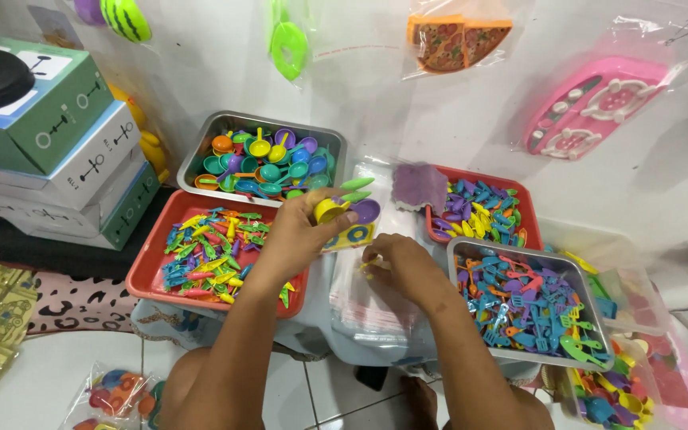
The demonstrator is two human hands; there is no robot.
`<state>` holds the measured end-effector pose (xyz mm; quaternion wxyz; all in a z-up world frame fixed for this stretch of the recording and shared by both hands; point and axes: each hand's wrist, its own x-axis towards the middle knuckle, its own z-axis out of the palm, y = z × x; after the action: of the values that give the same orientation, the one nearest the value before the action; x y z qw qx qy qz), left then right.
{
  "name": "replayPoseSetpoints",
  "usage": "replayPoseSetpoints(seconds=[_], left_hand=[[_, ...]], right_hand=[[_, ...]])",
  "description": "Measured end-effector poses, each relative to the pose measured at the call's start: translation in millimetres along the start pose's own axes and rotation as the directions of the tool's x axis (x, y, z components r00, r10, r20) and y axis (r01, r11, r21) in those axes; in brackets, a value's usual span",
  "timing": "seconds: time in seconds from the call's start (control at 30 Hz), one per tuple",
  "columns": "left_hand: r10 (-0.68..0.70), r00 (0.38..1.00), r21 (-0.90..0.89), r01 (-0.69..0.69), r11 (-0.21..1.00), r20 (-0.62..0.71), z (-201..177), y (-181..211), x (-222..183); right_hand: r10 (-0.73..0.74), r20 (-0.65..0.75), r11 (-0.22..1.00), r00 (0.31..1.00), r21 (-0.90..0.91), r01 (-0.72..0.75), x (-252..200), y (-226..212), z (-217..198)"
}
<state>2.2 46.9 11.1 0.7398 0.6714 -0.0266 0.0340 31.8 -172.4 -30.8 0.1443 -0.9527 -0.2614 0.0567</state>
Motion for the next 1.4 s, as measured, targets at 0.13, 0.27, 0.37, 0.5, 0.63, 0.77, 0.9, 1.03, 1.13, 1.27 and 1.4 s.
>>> replayPoseSetpoints(seconds=[0.13,0.27,0.37,0.5,0.63,0.77,0.9,1.03,1.13,1.27,1.4], left_hand=[[0.007,1.0,-0.003,-0.007,1.0,0.012,1.8,-0.6,1.7],[-0.003,0.999,0.025,0.002,1.0,0.048,3.1,-0.5,0.6],[-0.01,0.997,0.029,0.008,1.0,0.072,9.4,-3.9,-1.0],[-0.037,0.988,0.069,0.027,0.997,0.149,23.8,6.8,-11.5],[-0.088,0.945,0.433,-0.06,0.899,0.315,43.4,22.1,-20.0],[-0.2,0.914,0.543,-0.027,0.84,0.354,56.3,24.8,-23.2],[-0.249,0.9,0.61,-0.023,0.792,0.357,64.7,30.6,-23.8],[-0.192,0.901,0.556,-0.064,0.829,0.389,65.6,23.7,-21.7],[-0.184,0.899,0.519,-0.056,0.853,0.398,65.4,21.2,-21.2],[-0.201,0.892,0.443,0.001,0.896,0.405,65.3,19.9,-20.8],[-0.237,0.885,0.326,0.104,0.94,0.401,58.3,3.6,-17.0]], right_hand=[[0.023,0.004,0.964,1.0,0.264,-0.023,-15.5,-2.8,-32.3],[0.019,-0.161,0.888,0.987,0.457,0.057,-35.9,-1.4,-71.7],[0.167,-0.313,0.792,0.935,0.608,0.062,-57.1,11.7,-92.6],[0.123,-0.595,0.596,0.794,0.684,0.42,-85.7,15.5,-110.4],[0.136,-0.807,0.53,0.575,0.55,0.646,-102.4,22.0,-117.4],[0.125,-0.899,0.717,0.42,0.375,0.587,-106.4,19.5,-123.5],[0.115,-0.894,0.814,0.434,0.335,0.474,-105.8,19.3,-125.2],[0.148,-0.862,0.864,0.485,0.351,0.361,-105.9,12.2,-129.9],[0.136,-0.839,0.887,0.527,0.34,0.313,-105.7,5.7,-133.8],[0.048,-0.845,0.873,0.532,0.295,0.389,-99.5,5.5,-129.6],[0.127,-0.918,0.775,0.375,0.328,0.54,-85.5,3.9,-121.8]])
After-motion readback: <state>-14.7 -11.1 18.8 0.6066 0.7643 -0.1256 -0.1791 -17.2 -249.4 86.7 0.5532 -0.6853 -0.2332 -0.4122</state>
